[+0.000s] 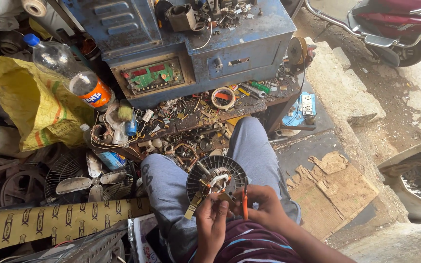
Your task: The person cuts strips from a cardboard sheet using scissors and then wraps the strips around a fan motor stator. The person repeatedly cuts and wraps the cardboard around the stator.
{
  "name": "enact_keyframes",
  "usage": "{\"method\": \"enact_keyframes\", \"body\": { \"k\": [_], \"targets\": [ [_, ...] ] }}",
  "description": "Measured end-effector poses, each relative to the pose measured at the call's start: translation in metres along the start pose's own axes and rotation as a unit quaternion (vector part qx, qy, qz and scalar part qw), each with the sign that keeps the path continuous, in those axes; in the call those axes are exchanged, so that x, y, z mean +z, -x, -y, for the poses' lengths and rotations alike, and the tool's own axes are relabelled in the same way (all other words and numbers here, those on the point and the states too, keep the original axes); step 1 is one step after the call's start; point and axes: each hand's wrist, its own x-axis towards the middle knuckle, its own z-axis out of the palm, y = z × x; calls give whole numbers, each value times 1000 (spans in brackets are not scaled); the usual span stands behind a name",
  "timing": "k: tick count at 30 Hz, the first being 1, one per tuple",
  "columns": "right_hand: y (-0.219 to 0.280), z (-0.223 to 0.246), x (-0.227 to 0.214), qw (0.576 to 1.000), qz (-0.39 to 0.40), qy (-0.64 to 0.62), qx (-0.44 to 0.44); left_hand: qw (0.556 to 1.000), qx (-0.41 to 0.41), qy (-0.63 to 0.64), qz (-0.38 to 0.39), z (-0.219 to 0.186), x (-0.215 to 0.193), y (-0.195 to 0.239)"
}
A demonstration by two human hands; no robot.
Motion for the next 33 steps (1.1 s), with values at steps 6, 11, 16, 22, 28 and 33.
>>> {"method": "enact_keyframes", "body": {
  "k": [6, 11, 16, 22, 28, 33],
  "targets": [
    [9, -26, 3, 997, -54, -52, 12, 987, 90, -124, 40, -9, 3, 1],
    [9, -30, 0, 993, -44, -105, 28, 996, 20, -12, 85, -10, 4, 0],
    [8, -30, 2, 988, -42, -136, 63, 996, 30, -52, 66, -8, 5, 0],
    [10, -26, 8, 986, -86, -128, 58, 989, 67, -122, 46, -6, 4, 0],
    [3, -18, 4, 968, -11, -233, 87, 992, -21, 26, 119, -3, -2, 1],
    [-4, -13, -11, 998, 35, -43, -38, 983, -40, 113, 142, 3, -1, 0]
  ]
}}
